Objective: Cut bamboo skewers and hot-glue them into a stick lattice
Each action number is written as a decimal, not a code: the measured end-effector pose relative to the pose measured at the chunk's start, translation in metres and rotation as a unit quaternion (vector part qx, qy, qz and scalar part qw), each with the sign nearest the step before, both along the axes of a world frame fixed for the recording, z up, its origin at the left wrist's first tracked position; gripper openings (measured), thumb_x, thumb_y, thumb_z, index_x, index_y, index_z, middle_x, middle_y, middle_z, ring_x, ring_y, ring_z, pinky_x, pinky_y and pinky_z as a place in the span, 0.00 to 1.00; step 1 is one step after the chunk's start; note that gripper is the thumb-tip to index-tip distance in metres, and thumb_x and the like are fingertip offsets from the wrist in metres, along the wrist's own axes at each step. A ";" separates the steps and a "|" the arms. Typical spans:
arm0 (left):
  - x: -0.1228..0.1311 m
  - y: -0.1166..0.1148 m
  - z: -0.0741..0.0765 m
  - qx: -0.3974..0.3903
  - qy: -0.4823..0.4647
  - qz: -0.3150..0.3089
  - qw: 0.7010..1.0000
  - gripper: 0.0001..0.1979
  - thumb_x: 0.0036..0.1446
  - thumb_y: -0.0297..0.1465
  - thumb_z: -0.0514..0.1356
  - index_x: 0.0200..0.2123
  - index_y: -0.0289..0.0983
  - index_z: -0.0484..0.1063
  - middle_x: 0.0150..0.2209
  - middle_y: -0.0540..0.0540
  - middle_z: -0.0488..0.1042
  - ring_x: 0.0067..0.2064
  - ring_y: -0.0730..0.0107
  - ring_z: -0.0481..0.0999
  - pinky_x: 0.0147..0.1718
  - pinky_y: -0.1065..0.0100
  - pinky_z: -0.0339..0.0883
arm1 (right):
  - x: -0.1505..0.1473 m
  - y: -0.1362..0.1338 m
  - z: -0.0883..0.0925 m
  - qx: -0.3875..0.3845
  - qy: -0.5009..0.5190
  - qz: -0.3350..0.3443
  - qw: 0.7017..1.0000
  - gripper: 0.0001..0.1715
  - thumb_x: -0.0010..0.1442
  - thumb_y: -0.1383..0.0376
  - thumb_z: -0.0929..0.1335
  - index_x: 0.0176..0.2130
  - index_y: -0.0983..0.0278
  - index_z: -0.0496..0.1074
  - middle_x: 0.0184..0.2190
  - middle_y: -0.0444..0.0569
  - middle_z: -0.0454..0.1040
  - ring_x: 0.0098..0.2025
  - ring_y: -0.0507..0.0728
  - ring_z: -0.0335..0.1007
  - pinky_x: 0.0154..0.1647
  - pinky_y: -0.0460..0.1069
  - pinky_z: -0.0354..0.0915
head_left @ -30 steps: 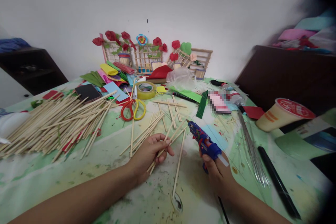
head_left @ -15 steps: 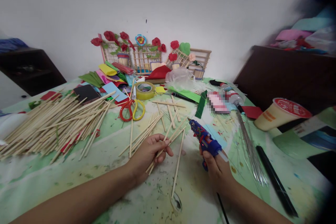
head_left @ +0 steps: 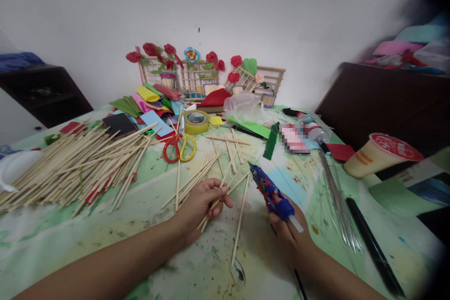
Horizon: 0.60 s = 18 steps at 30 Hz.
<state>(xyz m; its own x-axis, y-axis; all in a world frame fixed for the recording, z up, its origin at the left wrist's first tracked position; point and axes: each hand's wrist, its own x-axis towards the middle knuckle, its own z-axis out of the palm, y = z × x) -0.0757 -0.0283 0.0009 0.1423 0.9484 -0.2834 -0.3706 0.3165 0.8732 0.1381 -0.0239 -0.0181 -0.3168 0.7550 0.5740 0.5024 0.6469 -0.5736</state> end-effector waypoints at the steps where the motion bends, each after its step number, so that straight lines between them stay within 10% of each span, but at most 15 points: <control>1: 0.000 0.000 0.000 0.000 0.001 -0.001 1.000 0.08 0.52 0.32 0.59 0.28 0.34 0.62 0.22 0.47 0.73 0.14 0.87 0.55 0.13 0.79 0.42 | 0.000 0.000 0.001 0.011 -0.006 0.009 1.000 0.06 0.60 0.62 0.59 0.35 0.61 0.63 0.27 0.45 0.67 0.28 0.54 0.65 0.29 0.48 0.63; 18: -0.005 0.009 0.002 -0.037 -0.029 0.043 0.998 0.06 0.52 0.28 0.59 0.27 0.33 0.65 0.24 0.47 0.72 0.22 0.81 0.67 0.21 0.80 0.59 | 0.000 -0.004 0.007 0.005 -0.044 0.081 0.996 0.11 0.60 0.61 0.58 0.43 0.60 0.61 0.32 0.49 0.68 0.33 0.58 0.66 0.32 0.51 0.64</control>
<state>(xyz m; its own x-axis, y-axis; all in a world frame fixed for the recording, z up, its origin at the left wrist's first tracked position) -0.0808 -0.0194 0.0030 0.0793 0.9347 -0.3464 -0.4488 0.3438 0.8248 0.1382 -0.0283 -0.0111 -0.4840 0.6844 0.5454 0.4392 0.7290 -0.5250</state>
